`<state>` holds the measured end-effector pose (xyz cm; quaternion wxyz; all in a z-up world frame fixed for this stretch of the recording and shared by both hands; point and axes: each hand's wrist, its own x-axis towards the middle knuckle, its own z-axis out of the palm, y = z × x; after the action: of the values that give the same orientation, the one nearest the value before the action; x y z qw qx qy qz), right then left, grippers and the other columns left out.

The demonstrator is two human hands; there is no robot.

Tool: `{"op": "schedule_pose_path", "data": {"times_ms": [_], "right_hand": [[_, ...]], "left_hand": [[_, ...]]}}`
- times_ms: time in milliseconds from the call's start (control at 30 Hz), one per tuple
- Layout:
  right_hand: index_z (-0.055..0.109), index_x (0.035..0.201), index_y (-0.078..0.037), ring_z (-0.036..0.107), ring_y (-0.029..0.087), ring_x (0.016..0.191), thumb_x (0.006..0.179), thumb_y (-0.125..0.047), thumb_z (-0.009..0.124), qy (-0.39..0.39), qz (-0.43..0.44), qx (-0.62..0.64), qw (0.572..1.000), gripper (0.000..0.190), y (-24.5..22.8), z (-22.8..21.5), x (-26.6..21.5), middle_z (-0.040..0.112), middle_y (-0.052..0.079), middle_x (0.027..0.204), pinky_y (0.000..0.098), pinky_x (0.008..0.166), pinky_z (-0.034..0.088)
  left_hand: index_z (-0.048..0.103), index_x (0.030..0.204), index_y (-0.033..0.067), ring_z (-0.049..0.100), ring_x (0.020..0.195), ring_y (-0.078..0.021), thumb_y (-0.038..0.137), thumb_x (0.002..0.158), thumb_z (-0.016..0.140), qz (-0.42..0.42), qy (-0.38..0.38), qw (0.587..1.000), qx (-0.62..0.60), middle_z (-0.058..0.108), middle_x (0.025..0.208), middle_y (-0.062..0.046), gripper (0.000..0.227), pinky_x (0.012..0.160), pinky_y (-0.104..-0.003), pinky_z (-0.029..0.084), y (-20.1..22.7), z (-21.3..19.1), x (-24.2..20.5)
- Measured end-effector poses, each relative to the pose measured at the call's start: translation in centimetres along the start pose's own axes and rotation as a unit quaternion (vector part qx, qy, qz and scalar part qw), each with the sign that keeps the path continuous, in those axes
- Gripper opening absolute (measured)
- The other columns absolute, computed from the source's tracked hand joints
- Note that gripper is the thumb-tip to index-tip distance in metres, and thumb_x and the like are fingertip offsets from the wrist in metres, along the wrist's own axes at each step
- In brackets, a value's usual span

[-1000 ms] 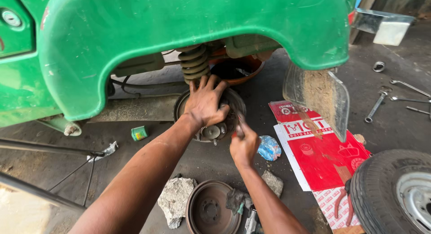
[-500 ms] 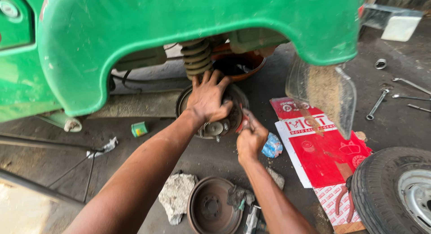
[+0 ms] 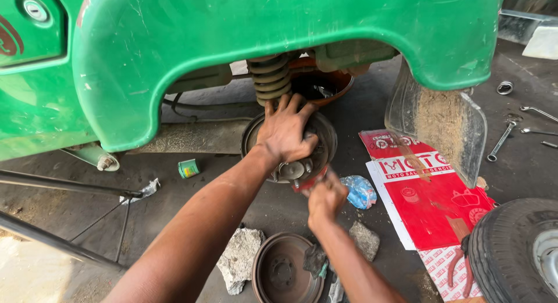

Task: The person cleans and services the internal components of a vehicle's drum brake assembly. They rub surfaces with sandpaper, use a hammer and a screwdriver to adjust parts, and wipe components with a cloth while an assistant provides support.

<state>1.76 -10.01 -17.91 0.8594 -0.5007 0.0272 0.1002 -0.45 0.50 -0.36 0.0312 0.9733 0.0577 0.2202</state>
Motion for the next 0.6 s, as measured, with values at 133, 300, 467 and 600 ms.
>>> {"op": "schedule_pose_path", "data": {"times_ms": [133,300,467,600], "right_hand": [[0.061,0.137,0.001,0.069,0.02,0.091,0.098,0.005,0.051,-0.018,-0.052,-0.052,0.997,0.041,0.2,-0.4,0.1,0.073,0.016,0.115,0.0328,0.067,0.059],[0.067,0.129,0.002,0.072,0.019,0.091,0.091,0.013,0.046,-0.002,-0.095,-0.028,0.995,0.045,-0.8,-0.4,0.7,0.075,0.01,0.108,0.0362,0.071,0.062],[0.07,0.129,-0.002,0.071,0.018,0.084,0.096,0.005,0.057,-0.004,-0.092,-0.149,0.985,0.036,-2.4,-0.9,1.1,0.076,0.013,0.105,0.0335,0.064,0.062],[0.069,0.13,0.0,0.072,0.019,0.087,0.095,0.008,0.054,-0.028,-0.189,-0.161,0.968,0.039,-2.4,-0.4,1.0,0.076,0.016,0.11,0.0325,0.069,0.06]], "left_hand": [[0.055,0.141,0.0149,0.036,0.141,-0.0405,0.045,0.071,0.068,-0.007,0.0,1.0,0.003,0.047,0.144,-0.02,0.077,0.114,-0.067,0.024,0.1,0.3,-0.3],[0.054,0.141,0.0148,0.035,0.141,-0.0412,0.045,0.073,0.068,-0.001,0.003,1.0,-0.004,0.046,0.144,-0.019,0.076,0.113,-0.069,0.023,-0.1,0.3,-0.2],[0.054,0.142,0.0154,0.034,0.142,-0.0399,0.045,0.072,0.069,-0.002,0.0,1.0,-0.01,0.046,0.144,-0.018,0.077,0.113,-0.069,0.023,0.3,0.2,-0.4],[0.054,0.141,0.0146,0.035,0.142,-0.0387,0.044,0.073,0.068,-0.007,-0.008,1.0,0.001,0.046,0.144,-0.018,0.076,0.114,-0.068,0.024,-0.2,0.2,-0.4]]}}
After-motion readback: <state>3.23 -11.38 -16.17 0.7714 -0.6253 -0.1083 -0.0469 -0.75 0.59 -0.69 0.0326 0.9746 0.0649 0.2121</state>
